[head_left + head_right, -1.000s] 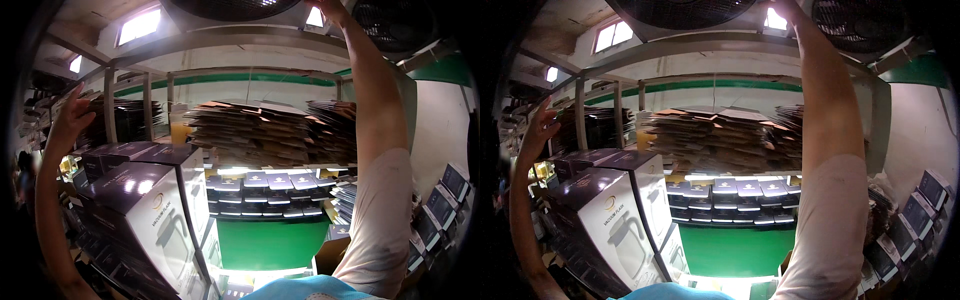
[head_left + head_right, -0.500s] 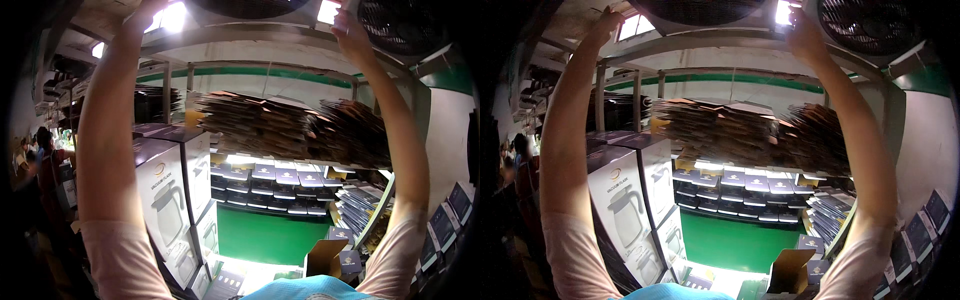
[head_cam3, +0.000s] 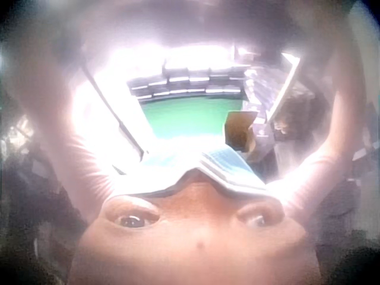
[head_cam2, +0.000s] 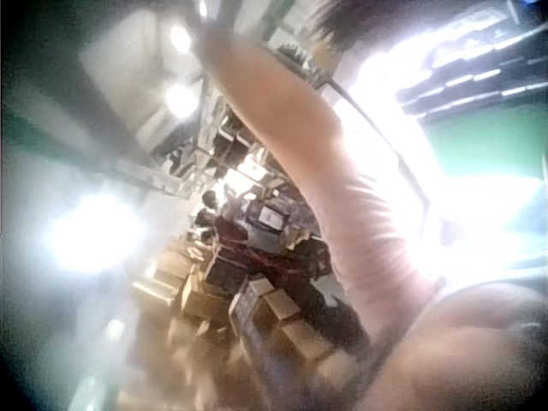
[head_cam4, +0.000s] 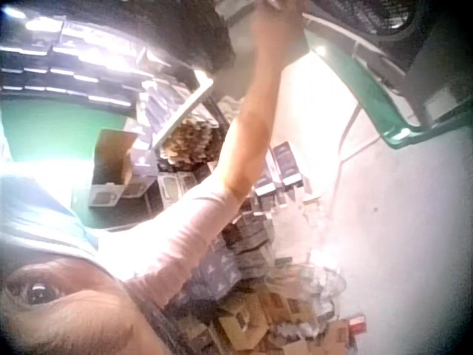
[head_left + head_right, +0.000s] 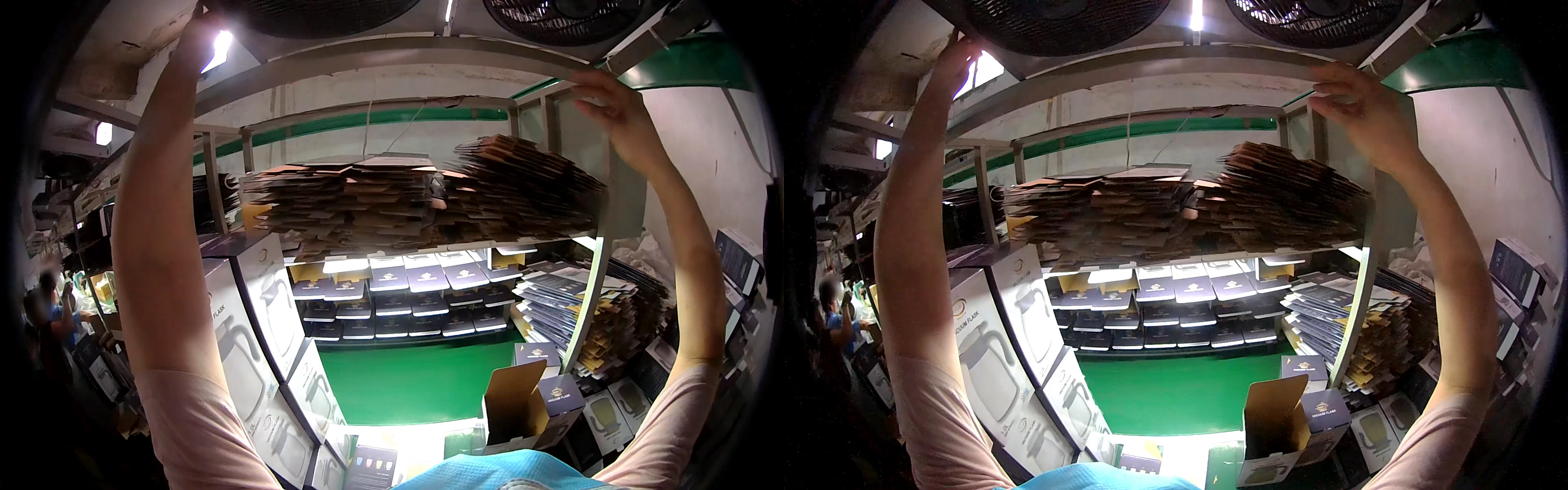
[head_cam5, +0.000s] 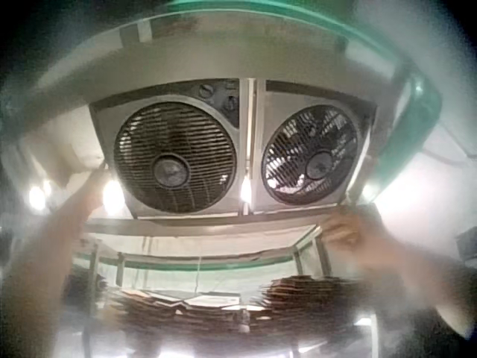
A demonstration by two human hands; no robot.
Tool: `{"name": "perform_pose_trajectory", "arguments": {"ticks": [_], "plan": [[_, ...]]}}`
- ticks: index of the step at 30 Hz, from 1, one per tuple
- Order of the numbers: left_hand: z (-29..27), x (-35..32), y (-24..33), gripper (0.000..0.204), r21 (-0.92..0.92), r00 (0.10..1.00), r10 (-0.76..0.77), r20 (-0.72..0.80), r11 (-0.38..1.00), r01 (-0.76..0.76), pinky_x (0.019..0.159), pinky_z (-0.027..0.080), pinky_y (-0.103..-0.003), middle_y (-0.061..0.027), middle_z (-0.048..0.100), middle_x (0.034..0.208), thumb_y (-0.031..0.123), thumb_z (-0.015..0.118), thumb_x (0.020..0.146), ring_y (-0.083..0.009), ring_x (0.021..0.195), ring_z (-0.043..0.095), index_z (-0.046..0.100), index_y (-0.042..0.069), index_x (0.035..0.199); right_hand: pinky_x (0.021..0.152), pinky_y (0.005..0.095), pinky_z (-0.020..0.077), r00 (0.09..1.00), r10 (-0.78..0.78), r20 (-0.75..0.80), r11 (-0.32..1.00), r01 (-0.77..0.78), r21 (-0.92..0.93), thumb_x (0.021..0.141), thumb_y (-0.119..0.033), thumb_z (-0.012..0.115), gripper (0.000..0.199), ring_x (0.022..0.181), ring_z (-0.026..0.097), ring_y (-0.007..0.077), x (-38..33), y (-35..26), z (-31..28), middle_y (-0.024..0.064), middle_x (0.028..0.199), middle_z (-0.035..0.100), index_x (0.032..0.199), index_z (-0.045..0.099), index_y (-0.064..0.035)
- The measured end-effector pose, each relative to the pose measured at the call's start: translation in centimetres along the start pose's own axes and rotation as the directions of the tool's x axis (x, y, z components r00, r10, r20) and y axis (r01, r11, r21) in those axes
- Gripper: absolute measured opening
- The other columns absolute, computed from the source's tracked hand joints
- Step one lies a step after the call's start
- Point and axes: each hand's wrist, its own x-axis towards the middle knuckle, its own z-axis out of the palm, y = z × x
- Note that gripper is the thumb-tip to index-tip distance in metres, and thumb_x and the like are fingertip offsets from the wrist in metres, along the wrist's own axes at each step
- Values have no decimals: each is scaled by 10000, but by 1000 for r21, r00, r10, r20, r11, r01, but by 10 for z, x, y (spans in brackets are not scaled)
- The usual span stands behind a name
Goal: The person assembles cardboard boxes, places products wrapped in plastic inside them, and stacks the boxed products into a larger shipping container.
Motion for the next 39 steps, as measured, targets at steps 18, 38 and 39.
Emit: {"name": "perform_pose_trajectory", "arguments": {"ticks": [18,38,39], "plan": [[-6,24,59,126,-782,719,-691,73,408,471,1013,428,-382,-94,660,944,-38,536,841,-220,965,603,603,48,903,938,357,550,984,-115,134,993,116,-6,938,-158,643,353,1122,623,238,-64,-71,-1,116,1265,562,1261,557,-45],[-223,5,333,444,-489,766,-484,424,589,643,983,422,-377,-135,545,1275,139,648,863,-263,1133,528,494,60,1272,755,381,577,894,-414,171,834,298,464,916,-68,614,221,979,653,303,-214,-73,-11,249,1143,624,1097,626,59],[-244,0,379,474,-530,771,-425,474,562,635,987,425,-383,-145,539,1287,140,656,863,-271,1148,526,480,57,1296,713,352,567,919,-354,172,837,229,498,891,-78,652,202,913,664,277,-240,-65,-6,224,1069,648,1053,646,41]]}}
